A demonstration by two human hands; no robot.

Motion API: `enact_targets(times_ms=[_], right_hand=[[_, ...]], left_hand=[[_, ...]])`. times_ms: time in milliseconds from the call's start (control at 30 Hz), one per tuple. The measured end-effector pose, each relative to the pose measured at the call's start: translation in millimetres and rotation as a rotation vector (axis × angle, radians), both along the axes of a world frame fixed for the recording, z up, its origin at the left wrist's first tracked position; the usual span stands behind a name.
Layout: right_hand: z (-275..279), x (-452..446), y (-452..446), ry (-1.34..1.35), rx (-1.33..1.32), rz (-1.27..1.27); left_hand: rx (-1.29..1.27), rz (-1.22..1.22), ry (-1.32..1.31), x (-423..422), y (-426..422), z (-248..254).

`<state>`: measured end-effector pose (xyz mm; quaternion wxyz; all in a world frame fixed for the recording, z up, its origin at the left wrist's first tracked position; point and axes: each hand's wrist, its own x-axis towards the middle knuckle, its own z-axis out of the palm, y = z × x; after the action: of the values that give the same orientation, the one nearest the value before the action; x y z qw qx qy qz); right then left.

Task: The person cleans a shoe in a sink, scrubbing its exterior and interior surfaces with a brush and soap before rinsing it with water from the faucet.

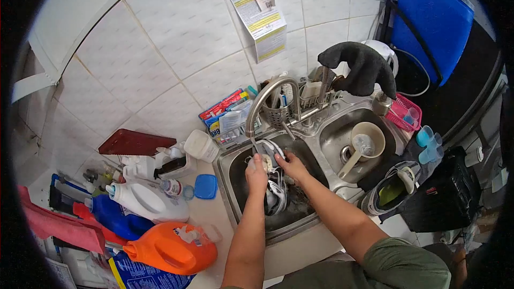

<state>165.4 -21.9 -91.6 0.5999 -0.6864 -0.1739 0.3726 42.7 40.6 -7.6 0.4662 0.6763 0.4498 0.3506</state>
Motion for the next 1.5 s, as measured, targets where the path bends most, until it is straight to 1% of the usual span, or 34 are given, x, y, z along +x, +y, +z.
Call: enact_targets(times_ms=[67,100,167,200,233,333,367,467,500,600,633,733,767,800,867,967,1000,1067,1100,1133,1167,1200,1267,1300,1367,1433,1500], right_hand=[[-4.0,-5.1,5.4,0.367,0.129,0.048],[13.4,-4.8,1.4,0.533,0.145,0.046],[52.7,-6.7,-14.6,0.668,0.292,0.096],[65.0,-6.3,-17.1,0.732,0.369,0.123],[66.6,-4.1,-11.7,0.699,0.328,0.130],[81.0,-14.7,-8.2,0.297,0.372,0.168],[90.5,-14.9,-14.3,0.258,0.387,0.201],[98.6,-8.6,-27.0,0.426,0.489,0.247],[91.0,-3.6,-28.9,0.473,0.500,0.270],[92.9,-1.3,-38.0,0.490,0.560,0.308],[96.0,0.0,-42.8,0.517,0.535,0.292],[89.0,1.3,-37.7,0.396,0.589,0.324],[101.7,-1.7,-38.4,0.364,0.560,0.336],[107.0,-5.3,-37.6,0.381,0.584,0.326],[116.7,-9.2,-33.7,0.409,0.638,0.305],[129.1,-10.7,-29.6,0.300,0.656,0.288],[134.1,-12.8,-28.6,0.259,0.658,0.276],[139.7,-12.0,-30.2,0.232,0.592,0.165],[139.5,-10.8,-28.3,0.209,0.565,0.098],[138.6,-9.5,-25.6,0.186,0.538,0.033],[132.5,-5.7,-23.1,0.181,0.664,-0.057],[132.9,-0.1,-24.3,0.223,0.731,-0.101],[137.0,12.6,-28.4,0.307,0.787,-0.127],[147.6,12.2,-31.6,0.331,0.818,-0.183],[149.6,15.1,-31.0,0.332,0.856,-0.229],[155.5,12.6,-31.2,0.352,0.910,-0.239],[146.3,-0.5,-25.3,0.195,0.801,-0.258]], left_hand=[[-0.029,-0.032,-0.027,0.1,4.3,0.5],[0.014,-0.039,-0.118,2.2,7.6,-4.1],[-0.271,-0.230,-0.490,-13.5,18.5,-4.6],[-0.410,-0.327,-0.678,-17.6,19.7,7.9],[-0.432,-0.259,-0.733,-22.0,14.0,19.3],[-0.400,0.022,-0.925,-26.8,11.4,18.8],[-0.453,0.021,-0.931,-38.2,17.2,3.1],[-0.550,0.004,-0.740,-52.5,5.9,18.8],[-0.602,-0.273,-0.730,-56.4,4.8,26.3],[-0.388,-0.473,-0.346,-51.9,-11.7,56.8],[-0.326,-0.496,-0.271,-46.2,-5.7,56.2],[-0.231,-0.465,-0.014,-23.4,4.5,72.8],[-0.196,-0.375,-0.015,-11.9,8.2,74.3],[-0.094,-0.285,-0.044,-1.3,10.0,79.5],[0.024,-0.199,-0.014,11.4,10.1,91.3],[0.003,-0.056,0.028,27.7,27.6,97.6],[-0.125,-0.029,-0.070,31.1,31.0,98.3],[-0.380,0.029,-0.265,35.2,37.7,98.3],[-0.530,0.015,-0.343,38.6,48.1,85.1],[-0.403,-0.127,-0.177,32.8,56.9,70.4],[-0.254,-0.252,-0.026,26.5,61.8,63.5],[-0.386,-0.412,-0.187,19.5,58.4,67.1],[-0.360,-0.396,-0.464,-0.9,37.9,65.8],[-0.344,-0.389,-0.600,-13.0,28.3,59.7],[-0.490,-0.254,-0.658,-41.1,12.1,25.6],[-0.755,-0.211,-0.574,-58.1,-15.3,8.7],[-0.887,-0.414,-0.698,-62.4,-32.2,0.8]])
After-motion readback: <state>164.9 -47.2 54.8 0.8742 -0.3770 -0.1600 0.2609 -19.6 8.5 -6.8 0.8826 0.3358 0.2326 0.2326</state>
